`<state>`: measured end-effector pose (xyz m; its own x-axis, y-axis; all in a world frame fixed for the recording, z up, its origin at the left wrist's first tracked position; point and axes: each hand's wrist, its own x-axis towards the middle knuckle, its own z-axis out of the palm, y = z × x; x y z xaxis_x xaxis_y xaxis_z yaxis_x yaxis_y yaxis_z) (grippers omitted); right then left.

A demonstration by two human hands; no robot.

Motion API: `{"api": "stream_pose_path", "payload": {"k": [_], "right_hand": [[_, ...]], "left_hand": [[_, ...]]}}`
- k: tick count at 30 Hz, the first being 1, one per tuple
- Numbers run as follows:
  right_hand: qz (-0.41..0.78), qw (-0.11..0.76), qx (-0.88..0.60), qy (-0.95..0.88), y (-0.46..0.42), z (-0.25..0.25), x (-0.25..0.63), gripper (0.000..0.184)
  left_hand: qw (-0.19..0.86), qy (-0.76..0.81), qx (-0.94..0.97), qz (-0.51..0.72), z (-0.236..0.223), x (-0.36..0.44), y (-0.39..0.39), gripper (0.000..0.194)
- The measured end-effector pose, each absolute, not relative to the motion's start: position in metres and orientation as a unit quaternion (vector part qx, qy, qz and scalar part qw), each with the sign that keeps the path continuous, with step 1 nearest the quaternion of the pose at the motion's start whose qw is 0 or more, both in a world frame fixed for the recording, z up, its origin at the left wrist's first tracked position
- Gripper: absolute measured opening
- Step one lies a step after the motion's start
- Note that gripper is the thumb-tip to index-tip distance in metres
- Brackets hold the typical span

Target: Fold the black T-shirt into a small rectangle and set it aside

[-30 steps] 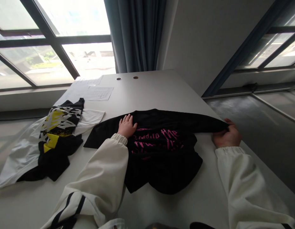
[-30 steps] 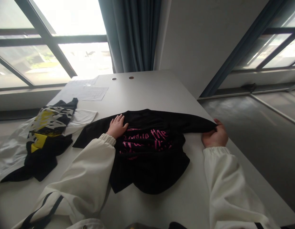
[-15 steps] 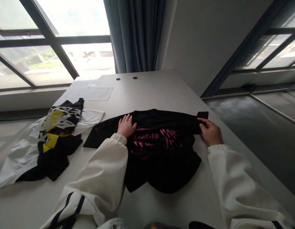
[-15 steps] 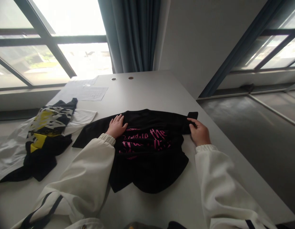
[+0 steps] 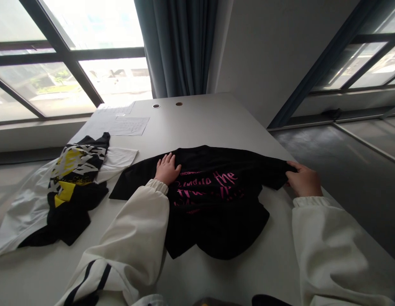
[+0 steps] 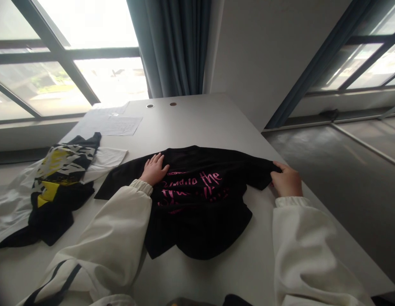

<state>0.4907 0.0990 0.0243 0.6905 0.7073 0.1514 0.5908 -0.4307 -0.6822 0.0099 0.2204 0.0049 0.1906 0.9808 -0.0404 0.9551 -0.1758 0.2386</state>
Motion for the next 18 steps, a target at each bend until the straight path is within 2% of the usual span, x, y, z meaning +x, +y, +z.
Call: {"api": "stream_pose_path", "payload": {"k": [2,5,12,18], "right_hand": [[0.053,0.260,-0.875,-0.404,0.098,0.025,0.491,0.066],[0.023,0.196,-0.893,-0.405,0.098,0.026,0.489,0.064],[-0.027,0.184,-0.875,-0.447,0.102,0.014,0.498,0.057],[-0.094,0.177,-0.840,-0.504,0.109,0.002,0.491,0.059]], "left_hand": [[0.105,0.633,0.765,0.061,0.005,0.010,0.220,0.068],[0.105,0.634,0.764,0.061,0.005,0.010,0.221,0.068],[0.100,0.634,0.765,0.060,0.005,0.010,0.220,0.068],[0.105,0.638,0.761,0.054,0.007,0.011,0.220,0.068]]}}
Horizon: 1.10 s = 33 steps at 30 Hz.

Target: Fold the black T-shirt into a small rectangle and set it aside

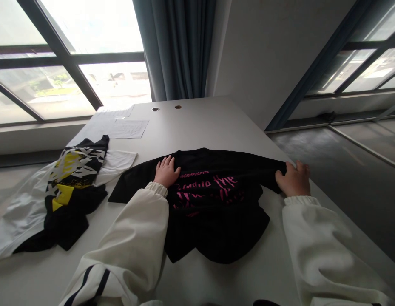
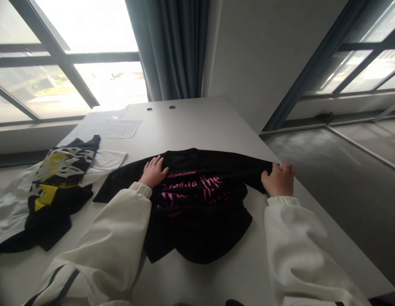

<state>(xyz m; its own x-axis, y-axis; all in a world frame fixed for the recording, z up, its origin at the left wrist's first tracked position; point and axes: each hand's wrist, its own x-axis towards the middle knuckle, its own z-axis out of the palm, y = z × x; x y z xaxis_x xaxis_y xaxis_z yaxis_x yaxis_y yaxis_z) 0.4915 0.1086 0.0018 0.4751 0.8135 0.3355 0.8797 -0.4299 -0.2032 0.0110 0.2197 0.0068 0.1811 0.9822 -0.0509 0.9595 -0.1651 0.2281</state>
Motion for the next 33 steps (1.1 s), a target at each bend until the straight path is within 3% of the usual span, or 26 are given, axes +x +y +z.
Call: {"api": "stream_pose_path", "payload": {"k": [5,10,13,23,33], "right_hand": [[-0.110,0.236,-0.741,-0.619,0.118,-0.008,0.479,0.052],[0.022,0.105,-0.736,-0.669,0.131,-0.033,0.480,0.059],[0.038,0.071,-0.745,-0.662,0.134,-0.043,0.485,0.062],[0.052,0.094,-0.752,-0.651,0.138,-0.047,0.490,0.060],[0.023,0.128,-0.726,-0.675,0.140,-0.056,0.498,0.056]], "left_hand": [[0.108,0.638,0.761,0.055,0.006,0.011,0.220,0.069],[0.104,0.639,0.760,0.060,0.004,0.010,0.221,0.068],[0.106,0.635,0.762,0.066,0.002,0.010,0.221,0.068],[0.107,0.630,0.769,0.015,0.018,-0.018,0.211,0.066],[-0.030,0.694,0.719,0.024,-0.005,-0.125,0.140,0.064]]}}
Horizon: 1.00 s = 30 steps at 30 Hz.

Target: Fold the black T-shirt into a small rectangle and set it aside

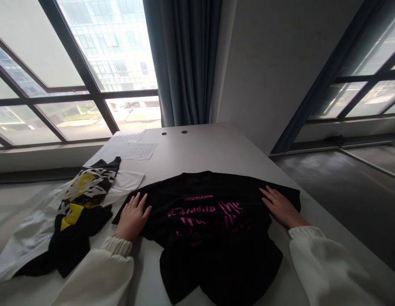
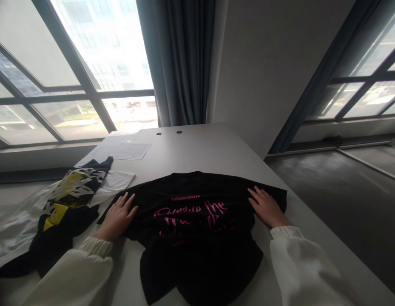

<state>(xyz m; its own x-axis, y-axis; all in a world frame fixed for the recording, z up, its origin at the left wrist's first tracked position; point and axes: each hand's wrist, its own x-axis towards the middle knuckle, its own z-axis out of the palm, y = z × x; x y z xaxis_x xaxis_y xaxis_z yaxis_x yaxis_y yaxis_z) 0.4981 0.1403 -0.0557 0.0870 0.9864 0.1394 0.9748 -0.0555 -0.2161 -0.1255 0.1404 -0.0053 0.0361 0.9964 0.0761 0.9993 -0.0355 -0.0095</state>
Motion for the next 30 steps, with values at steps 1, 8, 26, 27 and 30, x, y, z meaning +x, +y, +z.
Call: {"api": "stream_pose_path", "payload": {"k": [1,8,26,27,30], "right_hand": [[0.022,0.129,-0.724,-0.677,0.141,-0.056,0.498,0.057],[0.006,0.138,-0.723,-0.677,0.143,-0.057,0.500,0.057],[-0.017,0.151,-0.713,-0.684,0.149,-0.065,0.506,0.060],[-0.019,0.153,-0.712,-0.685,0.148,-0.065,0.506,0.059],[-0.017,0.156,-0.712,-0.685,0.147,-0.063,0.505,0.059]], "left_hand": [[0.036,-0.706,-0.707,-0.019,-0.006,-0.136,0.132,0.063],[0.044,-0.797,-0.603,-0.010,0.012,-0.166,0.098,0.066],[0.161,-0.722,-0.650,-0.175,0.053,-0.168,0.097,0.048],[0.132,-0.692,-0.692,-0.160,0.044,-0.163,0.101,0.049],[0.043,-0.658,-0.747,-0.086,0.016,-0.153,0.111,0.053]]}}
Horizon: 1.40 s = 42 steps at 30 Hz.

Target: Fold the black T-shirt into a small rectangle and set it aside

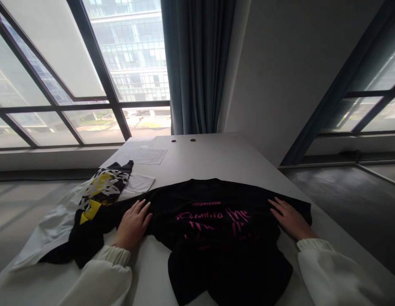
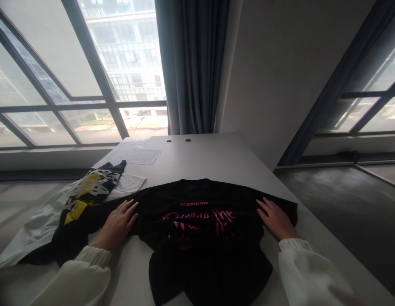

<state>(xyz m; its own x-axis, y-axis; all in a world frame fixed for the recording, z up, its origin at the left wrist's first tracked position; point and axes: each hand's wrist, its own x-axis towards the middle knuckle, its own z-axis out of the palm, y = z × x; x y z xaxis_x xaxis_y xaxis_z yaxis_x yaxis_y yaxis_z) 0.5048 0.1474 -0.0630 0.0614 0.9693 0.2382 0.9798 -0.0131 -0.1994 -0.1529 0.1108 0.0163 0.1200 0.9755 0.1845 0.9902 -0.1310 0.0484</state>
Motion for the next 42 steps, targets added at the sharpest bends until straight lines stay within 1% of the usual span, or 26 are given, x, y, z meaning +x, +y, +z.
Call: {"api": "stream_pose_path", "payload": {"k": [2,5,10,14,18,20,23,26,31,36,42], "right_hand": [[-0.013,0.159,-0.712,-0.684,0.147,-0.062,0.504,0.060],[-0.008,0.165,-0.712,-0.683,0.147,-0.062,0.503,0.059],[0.001,0.170,-0.716,-0.677,0.147,-0.061,0.501,0.059],[-0.001,0.188,-0.709,-0.680,0.142,-0.049,0.492,0.059],[-0.038,0.261,-0.663,-0.701,0.134,-0.030,0.468,0.052],[-0.014,0.285,-0.631,-0.722,0.132,-0.023,0.453,0.049],[0.065,0.279,-0.592,-0.753,0.133,-0.022,0.438,0.047],[0.104,0.270,-0.585,-0.757,0.137,-0.026,0.436,0.044],[0.106,0.288,-0.600,-0.739,0.141,-0.030,0.445,0.038],[0.111,0.301,-0.592,-0.739,0.151,-0.029,0.453,0.022],[0.104,0.305,-0.584,-0.745,0.165,-0.024,0.460,0.019]], "left_hand": [[0.008,-0.668,-0.742,-0.051,0.002,-0.152,0.115,0.057],[0.000,-0.686,-0.726,-0.035,-0.007,-0.153,0.117,0.057],[0.007,-0.703,-0.711,-0.016,-0.001,-0.150,0.116,0.056],[0.024,-0.694,-0.718,-0.049,0.005,-0.142,0.112,0.054],[0.024,-0.621,-0.775,-0.116,0.003,-0.122,0.107,0.053],[0.012,-0.591,-0.797,-0.122,-0.003,-0.109,0.105,0.052],[0.008,-0.580,-0.807,-0.110,-0.012,-0.093,0.105,0.050],[0.010,-0.588,-0.803,-0.099,-0.014,-0.086,0.106,0.052],[0.003,-0.590,-0.802,-0.091,-0.008,-0.085,0.106,0.053],[-0.008,-0.605,-0.792,-0.077,-0.003,-0.078,0.108,0.055],[-0.022,-0.630,-0.776,-0.038,0.004,-0.059,0.124,0.059]]}}
